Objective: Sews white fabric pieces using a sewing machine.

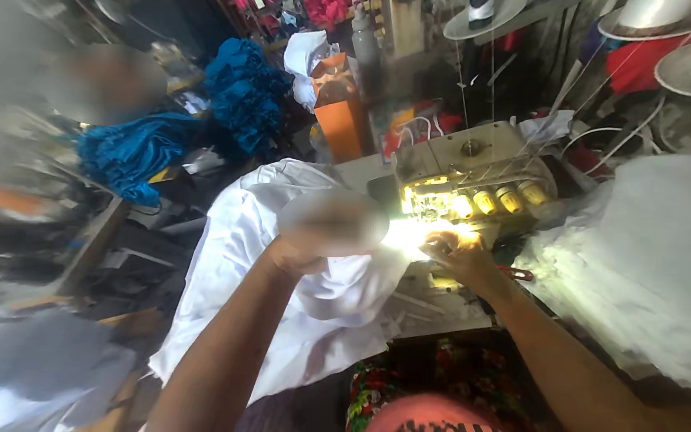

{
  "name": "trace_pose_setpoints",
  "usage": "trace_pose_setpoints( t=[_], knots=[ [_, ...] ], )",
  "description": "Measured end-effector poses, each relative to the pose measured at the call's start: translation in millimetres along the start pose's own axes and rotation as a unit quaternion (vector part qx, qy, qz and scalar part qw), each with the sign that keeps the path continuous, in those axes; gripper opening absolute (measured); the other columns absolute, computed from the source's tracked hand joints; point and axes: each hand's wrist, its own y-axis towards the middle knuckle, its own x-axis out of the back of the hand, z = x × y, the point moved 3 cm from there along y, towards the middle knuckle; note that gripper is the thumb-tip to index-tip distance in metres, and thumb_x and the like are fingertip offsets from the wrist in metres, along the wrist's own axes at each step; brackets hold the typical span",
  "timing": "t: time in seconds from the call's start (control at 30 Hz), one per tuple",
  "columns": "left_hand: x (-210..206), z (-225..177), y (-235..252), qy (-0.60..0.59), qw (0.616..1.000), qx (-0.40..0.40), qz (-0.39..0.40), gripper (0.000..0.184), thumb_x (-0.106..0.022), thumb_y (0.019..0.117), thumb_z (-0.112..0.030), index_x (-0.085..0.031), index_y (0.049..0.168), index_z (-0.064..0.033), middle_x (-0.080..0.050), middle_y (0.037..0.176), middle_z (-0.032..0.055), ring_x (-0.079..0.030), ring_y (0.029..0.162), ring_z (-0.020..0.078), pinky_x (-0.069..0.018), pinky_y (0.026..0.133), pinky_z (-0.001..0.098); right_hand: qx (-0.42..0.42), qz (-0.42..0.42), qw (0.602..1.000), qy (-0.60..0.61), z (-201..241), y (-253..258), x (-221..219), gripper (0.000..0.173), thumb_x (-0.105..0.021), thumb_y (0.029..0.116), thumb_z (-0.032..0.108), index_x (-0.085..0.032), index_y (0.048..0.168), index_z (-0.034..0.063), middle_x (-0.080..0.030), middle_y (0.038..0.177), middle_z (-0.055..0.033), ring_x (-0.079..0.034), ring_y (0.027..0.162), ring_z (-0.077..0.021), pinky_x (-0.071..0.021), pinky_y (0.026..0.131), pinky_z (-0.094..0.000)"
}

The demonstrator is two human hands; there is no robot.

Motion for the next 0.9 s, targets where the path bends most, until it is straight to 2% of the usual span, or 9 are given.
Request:
trace_pose_setpoints(
  t=[0.1, 0.2, 0.27, 0.33, 0.53, 0.63, 0.7, 0.77, 0.9],
  knots=[
    [-1, -7, 7, 0.024, 0.999, 0.006, -0.042, 0.019, -0.066, 0.0892, -0.004, -0.075, 0.084, -0.0198, -0.07, 0.078, -0.0109, -0.065, 0.072, -0.0046, -0.0545, 0.065, 0.013, -0.036, 0.052, 0.996, 0.061, -9, -9, 6, 0.018, -0.064, 0.0926, 0.011, -0.073, 0.104, 0.0002, -0.068, 0.077, -0.005, -0.056, 0.059, -0.0061, -0.0506, 0.057, -0.0252],
    [-8, -17, 18, 0.113, 0.989, 0.043, -0.08, 0.025, -0.063, 0.0871, 0.005, -0.071, 0.076, -0.0156, -0.067, 0.071, -0.0094, -0.061, 0.065, -0.0042, -0.0522, 0.061, 0.0131, -0.072, 0.097, 0.98, 0.157, -28, -27, 5, 0.015, -0.064, 0.0935, 0.011, -0.073, 0.099, 0.0012, -0.07, 0.088, -0.0019, -0.06, 0.072, 0.0013, -0.0522, 0.067, -0.0176],
    [-17, -22, 24, 0.209, 0.972, 0.073, -0.074, 0.023, -0.066, 0.0872, 0.004, -0.066, 0.073, -0.014, -0.062, 0.065, -0.0109, -0.055, 0.059, -0.0055, -0.0463, 0.056, 0.0112, -0.099, 0.111, 0.962, 0.228, -36, -40, -1, 0.013, -0.072, 0.091, 0.013, -0.076, 0.095, 0.0022, -0.068, 0.091, 0.0011, -0.061, 0.081, 0.0037, -0.0519, 0.075, -0.0136],
    [-26, -23, 26, 0.258, 0.959, 0.097, -0.06, 0.022, -0.069, 0.0872, 0.001, -0.065, 0.071, -0.0128, -0.06, 0.062, -0.011, -0.053, 0.056, -0.0061, -0.0427, 0.052, 0.0104, -0.116, 0.105, 0.953, 0.261, -37, -46, -4, 0.009, -0.072, 0.0905, 0.009, -0.077, 0.093, 0.0011, -0.07, 0.092, 0.0018, -0.063, 0.085, 0.0047, -0.053, 0.079, -0.0125],
    [-44, -6, 13, 0.251, 0.958, 0.134, -0.033, 0.013, -0.071, 0.0893, -0.005, -0.071, 0.077, -0.0102, -0.064, 0.067, -0.0104, -0.056, 0.06, -0.0072, -0.0448, 0.055, 0.0094, -0.096, 0.101, 0.966, 0.219, -39, -47, -11, 0.015, -0.063, 0.0952, 0.006, -0.075, 0.094, -0.0019, -0.069, 0.096, -0.0036, -0.063, 0.092, 0.0016, -0.0525, 0.084, -0.0148],
    [-52, 10, 5, 0.294, 0.946, 0.131, -0.049, 0.012, -0.072, 0.091, -0.009, -0.073, 0.079, -0.0073, -0.063, 0.065, -0.0087, -0.053, 0.058, -0.0067, -0.0434, 0.053, 0.0102, -0.092, 0.109, 0.97, 0.194, -40, -43, -10, 0.014, -0.064, 0.0958, 0.008, -0.075, 0.095, -0.0006, -0.069, 0.097, -0.0036, -0.063, 0.092, 0.0003, -0.0532, 0.085, -0.0164],
    [-59, 21, 2, 0.343, 0.927, 0.139, -0.059, 0.014, -0.07, 0.0937, -0.015, -0.073, 0.081, -0.0093, -0.063, 0.066, -0.009, -0.053, 0.058, -0.0064, -0.0431, 0.054, 0.0119, -0.09, 0.113, 0.971, 0.19, -40, -44, -10, 0.015, -0.064, 0.0963, 0.008, -0.076, 0.096, -0.0012, -0.07, 0.099, -0.0048, -0.064, 0.094, -0.0004, -0.0533, 0.087, -0.0171],
    [-69, 32, 2, 0.418, 0.896, 0.14, -0.055, 0.019, -0.066, 0.0969, -0.022, -0.074, 0.085, -0.0095, -0.062, 0.069, -0.0062, -0.052, 0.06, -0.0026, -0.0421, 0.056, 0.0168, -0.092, 0.11, 0.972, 0.185, -41, -47, -10, 0.016, -0.063, 0.0959, 0.007, -0.075, 0.097, -0.0027, -0.07, 0.099, -0.0062, -0.064, 0.095, -0.0004, -0.0526, 0.088, -0.0164],
    [-84, 56, 5, 0.541, 0.833, 0.099, -0.055, 0.025, -0.061, 0.0986, -0.023, -0.074, 0.085, -0.0053, -0.066, 0.071, 0.0059, -0.061, 0.063, 0.0157, -0.0462, 0.058, 0.034, -0.069, 0.092, 0.981, 0.157, -41, -56, -11, 0.017, -0.064, 0.0951, 0.008, -0.077, 0.098, -0.0034, -0.073, 0.099, -0.0106, -0.067, 0.096, -0.0055, -0.0528, 0.09, -0.0204]
  ],
)
